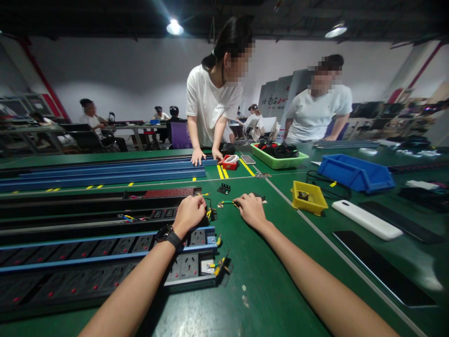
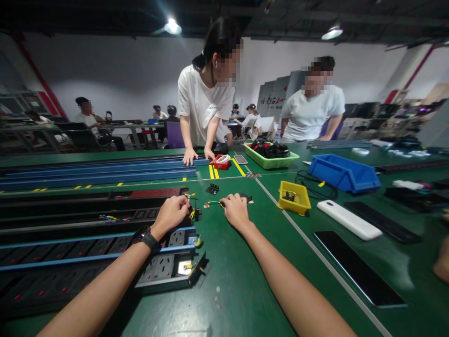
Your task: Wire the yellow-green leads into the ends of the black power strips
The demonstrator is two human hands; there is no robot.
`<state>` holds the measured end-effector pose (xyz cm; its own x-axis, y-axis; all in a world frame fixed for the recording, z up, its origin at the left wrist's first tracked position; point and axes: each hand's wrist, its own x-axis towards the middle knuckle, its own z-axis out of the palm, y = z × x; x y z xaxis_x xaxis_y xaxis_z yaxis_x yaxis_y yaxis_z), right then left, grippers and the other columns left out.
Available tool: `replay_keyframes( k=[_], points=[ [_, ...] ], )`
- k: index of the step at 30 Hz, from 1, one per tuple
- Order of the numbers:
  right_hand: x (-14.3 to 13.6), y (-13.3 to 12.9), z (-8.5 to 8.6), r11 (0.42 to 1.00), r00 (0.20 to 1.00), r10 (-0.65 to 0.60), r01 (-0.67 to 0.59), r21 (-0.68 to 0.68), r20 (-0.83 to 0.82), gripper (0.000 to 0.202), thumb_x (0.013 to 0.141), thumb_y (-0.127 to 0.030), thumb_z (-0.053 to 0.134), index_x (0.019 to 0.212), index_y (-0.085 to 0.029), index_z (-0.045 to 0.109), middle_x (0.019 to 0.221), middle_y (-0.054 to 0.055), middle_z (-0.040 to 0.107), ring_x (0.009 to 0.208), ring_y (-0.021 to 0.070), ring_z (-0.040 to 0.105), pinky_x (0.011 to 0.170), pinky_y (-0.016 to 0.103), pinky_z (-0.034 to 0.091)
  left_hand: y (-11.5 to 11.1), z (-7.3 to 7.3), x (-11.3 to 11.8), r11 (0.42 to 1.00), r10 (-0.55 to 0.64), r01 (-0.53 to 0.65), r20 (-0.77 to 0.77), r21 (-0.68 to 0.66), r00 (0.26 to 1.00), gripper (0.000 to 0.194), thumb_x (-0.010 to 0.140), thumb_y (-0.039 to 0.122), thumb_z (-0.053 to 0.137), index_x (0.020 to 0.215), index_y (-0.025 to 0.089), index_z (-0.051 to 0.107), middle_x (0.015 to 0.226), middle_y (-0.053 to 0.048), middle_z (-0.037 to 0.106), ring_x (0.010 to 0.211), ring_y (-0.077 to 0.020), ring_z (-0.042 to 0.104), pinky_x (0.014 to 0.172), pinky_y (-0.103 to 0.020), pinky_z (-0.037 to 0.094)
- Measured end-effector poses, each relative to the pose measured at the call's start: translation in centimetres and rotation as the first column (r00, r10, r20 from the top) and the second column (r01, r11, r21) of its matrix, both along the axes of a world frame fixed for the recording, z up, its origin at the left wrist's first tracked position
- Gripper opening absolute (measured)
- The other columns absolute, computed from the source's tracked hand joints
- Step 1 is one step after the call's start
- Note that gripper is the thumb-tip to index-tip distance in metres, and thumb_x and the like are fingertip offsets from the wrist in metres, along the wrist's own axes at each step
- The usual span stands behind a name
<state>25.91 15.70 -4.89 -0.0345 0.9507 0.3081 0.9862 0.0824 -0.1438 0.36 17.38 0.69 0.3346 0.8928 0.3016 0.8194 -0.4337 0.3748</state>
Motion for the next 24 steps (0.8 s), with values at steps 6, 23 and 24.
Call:
replay_keyframes(
  k=[6, 23, 24],
  points=[
    [-0.01, -0.03, -0.19, 0.999, 1.000, -0.022, 0.021, 0.042, 0.010, 0.025, 0.104, -0.026, 0.056, 0.112, -0.028, 0.079, 0.106, 0.010, 0.071, 0.102, 0.0274, 0.055, 0.079, 0.037, 0.034, -0.02, -0.01, -0.03, 1.000, -0.001, 0.001, 0.008, -0.004, 1.000, 0.019, 0.086, 0.014, 0.054, 0.078, 0.023, 0.069, 0.081, -0.004, 0.075, 0.081, -0.0205, 0.068, 0.070, -0.028, 0.041],
    [-0.73, -0.41, -0.28, 0.980, 0.999, 0.009, -0.015, 0.196, 0.033, 0.021, 0.102, -0.018, 0.059, 0.101, -0.026, 0.079, 0.101, 0.006, 0.074, 0.102, 0.0263, 0.053, 0.097, 0.043, 0.027, -0.10, 0.08, 0.06, 1.000, 0.005, -0.005, -0.005, -0.017, 1.000, 0.020, 0.087, 0.014, 0.053, 0.079, 0.022, 0.069, 0.081, -0.004, 0.075, 0.077, -0.0199, 0.068, 0.069, -0.027, 0.041],
    [-0.72, -0.42, -0.27, 0.981, 1.000, 0.003, -0.009, 0.196, 0.030, 0.021, 0.101, -0.019, 0.060, 0.101, -0.027, 0.079, 0.101, 0.006, 0.074, 0.101, 0.0265, 0.053, 0.094, 0.042, 0.027, -0.10, 0.09, 0.07, 1.000, 0.006, -0.006, -0.006, -0.017, 1.000, 0.020, 0.087, 0.014, 0.053, 0.079, 0.022, 0.069, 0.081, -0.004, 0.075, 0.077, -0.0198, 0.068, 0.068, -0.027, 0.041]
  ],
)
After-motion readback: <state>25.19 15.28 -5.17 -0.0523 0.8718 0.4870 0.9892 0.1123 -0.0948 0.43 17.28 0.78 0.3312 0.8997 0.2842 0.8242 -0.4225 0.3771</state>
